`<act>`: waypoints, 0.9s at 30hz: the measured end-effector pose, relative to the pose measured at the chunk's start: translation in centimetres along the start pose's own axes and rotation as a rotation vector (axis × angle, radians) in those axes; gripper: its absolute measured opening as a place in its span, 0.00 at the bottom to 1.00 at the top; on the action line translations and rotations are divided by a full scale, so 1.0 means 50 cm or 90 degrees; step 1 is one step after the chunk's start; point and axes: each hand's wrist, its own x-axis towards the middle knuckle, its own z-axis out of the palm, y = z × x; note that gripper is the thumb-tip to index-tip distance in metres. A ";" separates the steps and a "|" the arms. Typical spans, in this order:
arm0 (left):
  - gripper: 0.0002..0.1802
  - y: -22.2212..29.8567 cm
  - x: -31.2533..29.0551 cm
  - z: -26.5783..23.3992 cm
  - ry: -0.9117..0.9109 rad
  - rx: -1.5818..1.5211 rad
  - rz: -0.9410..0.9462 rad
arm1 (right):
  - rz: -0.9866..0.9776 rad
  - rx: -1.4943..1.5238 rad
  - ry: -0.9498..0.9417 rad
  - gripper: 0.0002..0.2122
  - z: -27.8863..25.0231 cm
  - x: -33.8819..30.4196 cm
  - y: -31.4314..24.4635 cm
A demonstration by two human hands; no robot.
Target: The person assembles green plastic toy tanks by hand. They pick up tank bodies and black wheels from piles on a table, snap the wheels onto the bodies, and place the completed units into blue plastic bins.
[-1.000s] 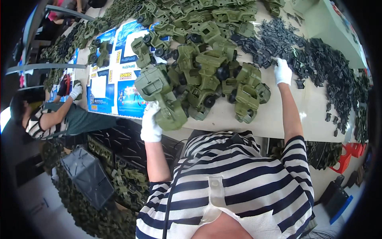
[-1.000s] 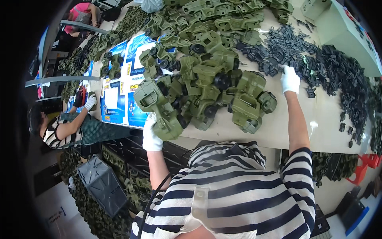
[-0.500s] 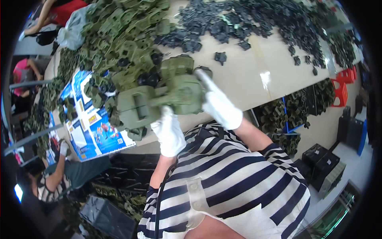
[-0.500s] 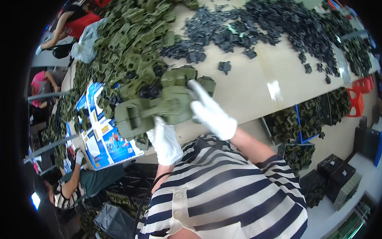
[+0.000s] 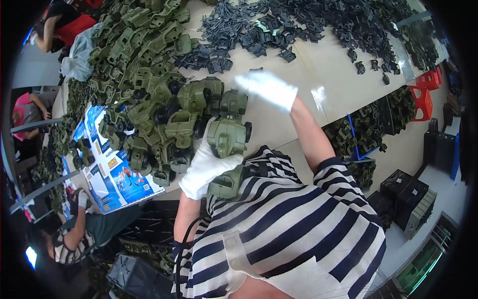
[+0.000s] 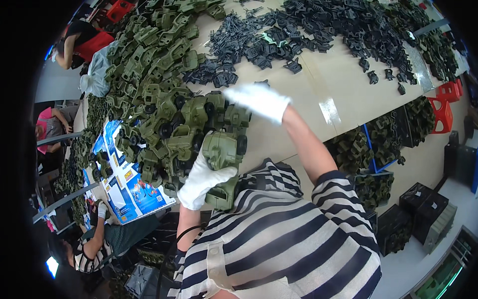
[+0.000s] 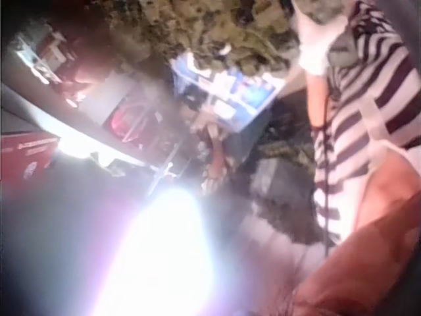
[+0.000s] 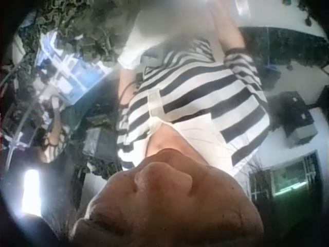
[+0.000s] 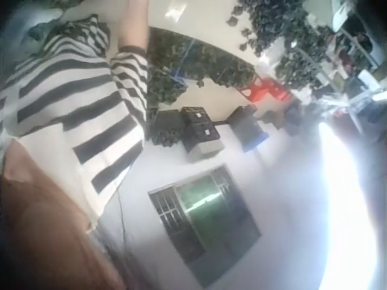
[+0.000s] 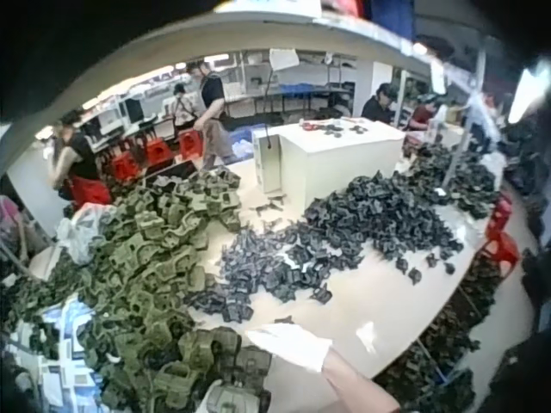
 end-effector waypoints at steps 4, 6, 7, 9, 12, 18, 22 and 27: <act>0.40 0.007 0.001 0.015 0.024 -0.015 -0.026 | -0.140 -0.588 0.182 0.21 -0.055 0.131 0.212; 0.40 0.008 0.002 0.028 0.030 -0.036 -0.018 | -0.228 -0.671 0.127 0.20 -0.058 0.157 0.270; 0.40 0.006 0.000 0.034 0.035 -0.047 -0.014 | -0.171 -0.664 0.056 0.20 -0.062 0.164 0.276; 0.39 -0.002 -0.004 0.042 0.049 -0.061 -0.012 | -0.036 -0.636 -0.008 0.20 -0.067 0.164 0.276; 0.37 -0.018 -0.010 0.050 0.075 -0.050 -0.021 | 0.137 -0.576 0.019 0.24 -0.089 0.149 0.263; 0.33 -0.041 -0.012 0.071 0.105 -0.105 0.022 | -0.303 -0.759 -0.148 0.30 -0.111 0.107 0.322; 0.30 -0.031 -0.009 0.077 0.119 -0.112 0.031 | -0.400 -0.725 -0.099 0.28 -0.085 0.071 0.354; 0.36 -0.030 0.002 0.081 0.163 -0.034 0.083 | -0.408 -0.793 -0.047 0.27 -0.083 0.088 0.389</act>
